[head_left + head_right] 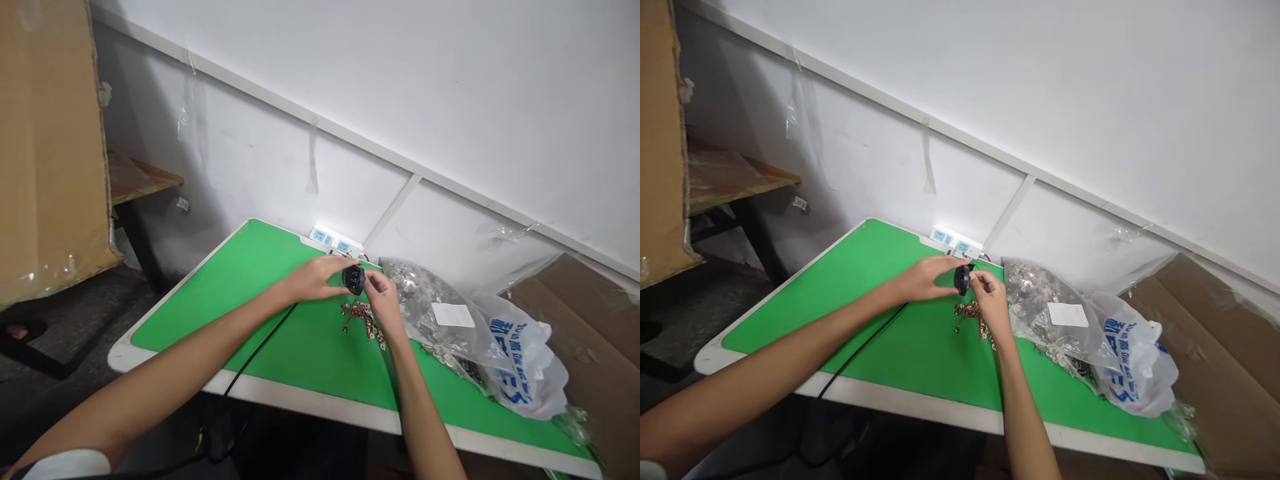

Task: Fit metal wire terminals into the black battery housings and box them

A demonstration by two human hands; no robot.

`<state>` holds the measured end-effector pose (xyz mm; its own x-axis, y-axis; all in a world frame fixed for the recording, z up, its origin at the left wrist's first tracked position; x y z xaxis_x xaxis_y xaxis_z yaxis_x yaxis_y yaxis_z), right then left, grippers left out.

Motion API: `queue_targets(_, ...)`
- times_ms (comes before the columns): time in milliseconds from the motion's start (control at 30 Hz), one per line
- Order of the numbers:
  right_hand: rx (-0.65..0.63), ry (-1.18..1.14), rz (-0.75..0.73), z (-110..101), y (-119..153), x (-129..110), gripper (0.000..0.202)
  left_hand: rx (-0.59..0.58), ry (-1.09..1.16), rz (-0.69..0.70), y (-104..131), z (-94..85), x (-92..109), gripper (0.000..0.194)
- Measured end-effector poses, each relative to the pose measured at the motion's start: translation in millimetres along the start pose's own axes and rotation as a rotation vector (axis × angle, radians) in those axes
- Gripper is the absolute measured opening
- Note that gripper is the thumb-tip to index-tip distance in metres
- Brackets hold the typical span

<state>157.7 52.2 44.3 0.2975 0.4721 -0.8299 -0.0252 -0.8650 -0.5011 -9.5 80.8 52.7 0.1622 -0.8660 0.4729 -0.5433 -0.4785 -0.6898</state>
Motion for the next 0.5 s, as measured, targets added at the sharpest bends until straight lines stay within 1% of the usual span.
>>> queue_targets(133,0.04,-0.099,0.048,-7.0,1.0,8.4,0.035,-0.007,0.019,-0.025,-1.2,0.7,-0.2,0.065)
queue_targets(233,0.034,-0.173,0.103,-7.2,2.8,14.7,0.033,-0.011,0.027,-0.041,-1.0,2.3,0.1,0.064)
queue_targets(367,0.02,-0.196,0.136,-4.0,3.7,16.2,0.037,0.0,0.025,-0.052,1.4,4.1,-0.5,0.062)
queue_targets(500,0.015,-0.198,0.149,1.3,4.4,16.8,0.041,0.015,0.006,-0.016,5.5,6.3,-0.8,0.06)
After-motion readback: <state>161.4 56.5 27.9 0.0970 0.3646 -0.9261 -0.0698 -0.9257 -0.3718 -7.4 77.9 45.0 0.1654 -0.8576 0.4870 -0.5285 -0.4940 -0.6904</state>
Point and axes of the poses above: each hand's wrist, its own y-axis away from the middle knuckle, its own z-axis out of the palm, x = y × z, the point moved 7 cm from there along -y, towards the middle knuckle, and after that the axes turned 10 degrees about -z, right-handed, at the moved point
